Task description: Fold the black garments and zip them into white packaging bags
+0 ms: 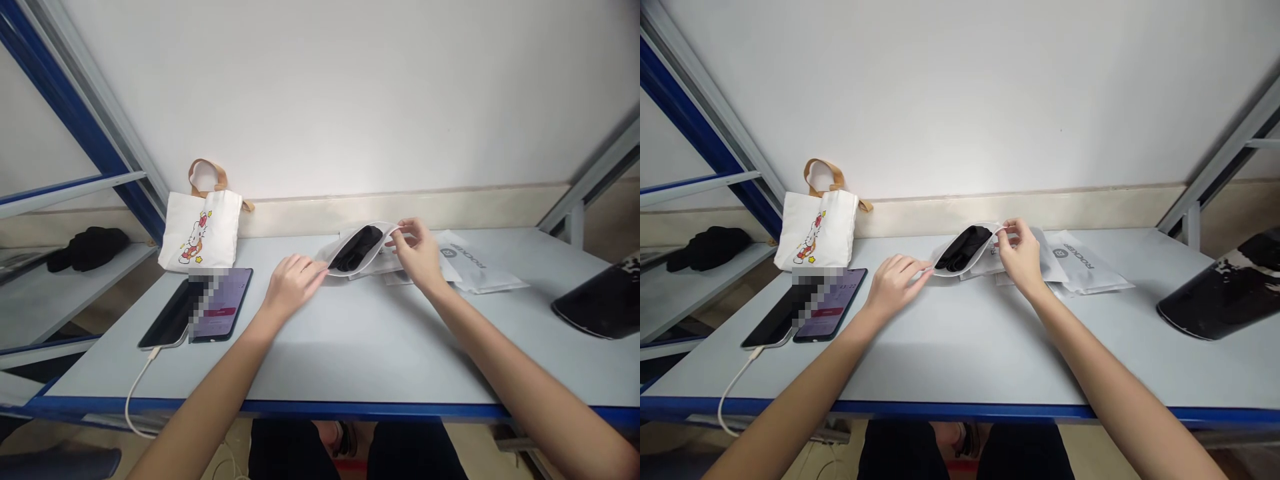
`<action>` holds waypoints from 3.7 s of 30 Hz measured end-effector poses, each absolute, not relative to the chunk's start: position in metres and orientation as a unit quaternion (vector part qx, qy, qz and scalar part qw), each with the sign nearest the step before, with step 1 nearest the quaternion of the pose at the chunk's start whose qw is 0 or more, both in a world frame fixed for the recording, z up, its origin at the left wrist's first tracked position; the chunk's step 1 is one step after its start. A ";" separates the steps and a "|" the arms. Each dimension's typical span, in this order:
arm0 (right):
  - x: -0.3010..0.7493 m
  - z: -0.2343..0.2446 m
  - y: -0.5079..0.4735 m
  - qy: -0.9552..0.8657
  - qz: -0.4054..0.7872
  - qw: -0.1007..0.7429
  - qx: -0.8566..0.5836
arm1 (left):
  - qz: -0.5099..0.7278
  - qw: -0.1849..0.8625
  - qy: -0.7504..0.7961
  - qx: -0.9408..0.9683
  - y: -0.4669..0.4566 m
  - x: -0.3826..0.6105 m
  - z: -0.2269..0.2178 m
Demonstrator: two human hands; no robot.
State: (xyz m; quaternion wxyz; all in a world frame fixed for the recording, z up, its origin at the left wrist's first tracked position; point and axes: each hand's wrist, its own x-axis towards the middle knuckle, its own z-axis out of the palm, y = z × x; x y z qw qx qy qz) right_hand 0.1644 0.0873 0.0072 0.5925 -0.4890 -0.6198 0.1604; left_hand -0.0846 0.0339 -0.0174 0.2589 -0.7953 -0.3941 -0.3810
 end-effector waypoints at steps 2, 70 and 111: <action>0.166 0.008 0.088 -0.606 0.189 0.603 -0.482 | -0.377 0.241 -0.403 -0.798 0.034 -0.083 -0.018; 0.178 -0.012 0.105 -0.748 -0.122 0.400 -0.516 | -0.532 0.196 -0.396 -0.722 0.027 -0.086 -0.014; 0.119 0.004 0.029 -0.870 -0.129 0.403 -0.251 | -0.494 0.176 -0.382 -0.760 0.015 -0.063 -0.009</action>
